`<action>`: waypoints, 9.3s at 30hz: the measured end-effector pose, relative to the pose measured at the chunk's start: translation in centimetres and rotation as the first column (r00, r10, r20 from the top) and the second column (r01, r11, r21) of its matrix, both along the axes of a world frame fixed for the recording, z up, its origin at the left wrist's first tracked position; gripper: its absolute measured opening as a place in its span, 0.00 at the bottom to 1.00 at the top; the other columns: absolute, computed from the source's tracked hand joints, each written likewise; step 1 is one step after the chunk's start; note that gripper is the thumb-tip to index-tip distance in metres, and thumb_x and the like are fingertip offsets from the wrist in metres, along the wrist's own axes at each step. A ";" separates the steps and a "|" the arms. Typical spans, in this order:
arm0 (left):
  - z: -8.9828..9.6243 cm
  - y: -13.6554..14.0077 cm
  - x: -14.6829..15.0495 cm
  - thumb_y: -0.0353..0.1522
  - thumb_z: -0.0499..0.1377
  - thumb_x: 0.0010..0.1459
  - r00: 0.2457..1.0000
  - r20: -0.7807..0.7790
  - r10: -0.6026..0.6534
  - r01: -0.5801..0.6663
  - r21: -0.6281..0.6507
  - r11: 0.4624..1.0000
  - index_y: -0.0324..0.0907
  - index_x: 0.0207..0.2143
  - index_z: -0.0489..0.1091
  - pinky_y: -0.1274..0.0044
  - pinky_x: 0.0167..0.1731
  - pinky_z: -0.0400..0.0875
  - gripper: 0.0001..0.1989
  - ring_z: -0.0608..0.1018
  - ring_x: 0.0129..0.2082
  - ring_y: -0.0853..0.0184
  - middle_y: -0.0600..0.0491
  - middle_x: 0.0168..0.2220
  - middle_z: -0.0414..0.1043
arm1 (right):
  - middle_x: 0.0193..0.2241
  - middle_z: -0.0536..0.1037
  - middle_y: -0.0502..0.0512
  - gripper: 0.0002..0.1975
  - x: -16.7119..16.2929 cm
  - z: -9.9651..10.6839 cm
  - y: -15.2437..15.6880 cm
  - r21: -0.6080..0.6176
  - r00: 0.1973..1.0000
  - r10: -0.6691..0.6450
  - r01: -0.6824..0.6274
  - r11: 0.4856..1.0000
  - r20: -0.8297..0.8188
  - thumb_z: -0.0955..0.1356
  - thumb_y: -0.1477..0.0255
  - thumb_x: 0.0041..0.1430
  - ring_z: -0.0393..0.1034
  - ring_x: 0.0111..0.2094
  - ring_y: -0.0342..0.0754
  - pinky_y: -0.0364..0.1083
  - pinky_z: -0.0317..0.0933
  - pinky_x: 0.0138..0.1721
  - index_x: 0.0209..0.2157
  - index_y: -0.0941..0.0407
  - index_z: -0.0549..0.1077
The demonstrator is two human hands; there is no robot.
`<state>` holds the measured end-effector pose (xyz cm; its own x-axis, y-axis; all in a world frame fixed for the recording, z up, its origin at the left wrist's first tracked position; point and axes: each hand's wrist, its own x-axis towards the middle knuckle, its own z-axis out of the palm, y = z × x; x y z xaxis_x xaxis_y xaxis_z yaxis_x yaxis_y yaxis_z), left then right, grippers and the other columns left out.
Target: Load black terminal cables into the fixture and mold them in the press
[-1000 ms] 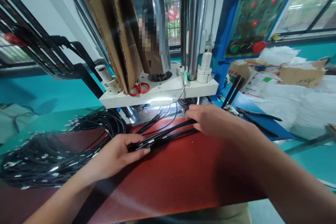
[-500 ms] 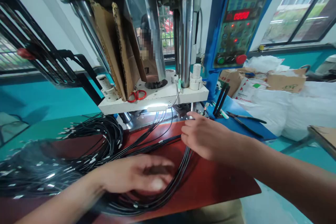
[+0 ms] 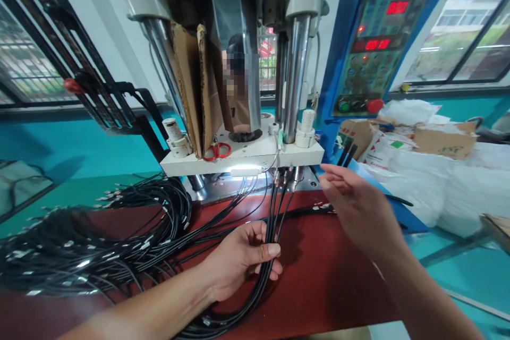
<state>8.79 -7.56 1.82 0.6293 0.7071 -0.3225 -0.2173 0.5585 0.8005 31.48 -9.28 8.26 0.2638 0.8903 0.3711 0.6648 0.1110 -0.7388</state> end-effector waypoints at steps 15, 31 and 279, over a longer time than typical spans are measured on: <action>-1.1 -0.4 0.5 0.32 0.69 0.49 0.999 0.025 0.027 -0.027 0.021 0.999 0.40 0.31 0.61 0.78 0.27 0.72 0.17 0.77 0.23 0.70 0.59 0.25 0.67 | 0.34 0.78 0.53 0.17 -3.0 -2.5 5.7 0.112 0.670 0.312 -0.325 0.939 -0.673 0.70 0.61 0.59 0.73 0.30 0.46 0.43 0.65 0.27 0.46 0.54 0.68; -0.3 -0.8 2.2 0.31 0.69 0.48 0.992 -0.118 0.045 -0.020 0.204 0.979 0.42 0.37 0.59 0.84 0.14 0.56 0.21 0.63 0.16 0.79 0.62 0.25 0.64 | 0.23 0.76 0.51 0.12 -1.7 -4.8 7.2 0.026 0.524 0.161 -0.256 0.966 -0.836 0.75 0.66 0.49 0.70 0.22 0.47 0.44 0.62 0.22 0.31 0.55 0.71; -1.2 0.7 1.4 0.31 0.67 0.50 0.985 -0.153 -0.075 0.067 -0.055 0.996 0.39 0.37 0.65 0.83 0.16 0.65 0.15 0.72 0.18 0.73 0.55 0.26 0.69 | 0.46 0.75 0.57 0.24 -5.5 -8.5 -4.2 -0.349 0.641 -0.194 -0.124 0.929 -0.743 0.68 0.51 0.57 0.72 0.40 0.51 0.41 0.68 0.29 0.51 0.49 0.72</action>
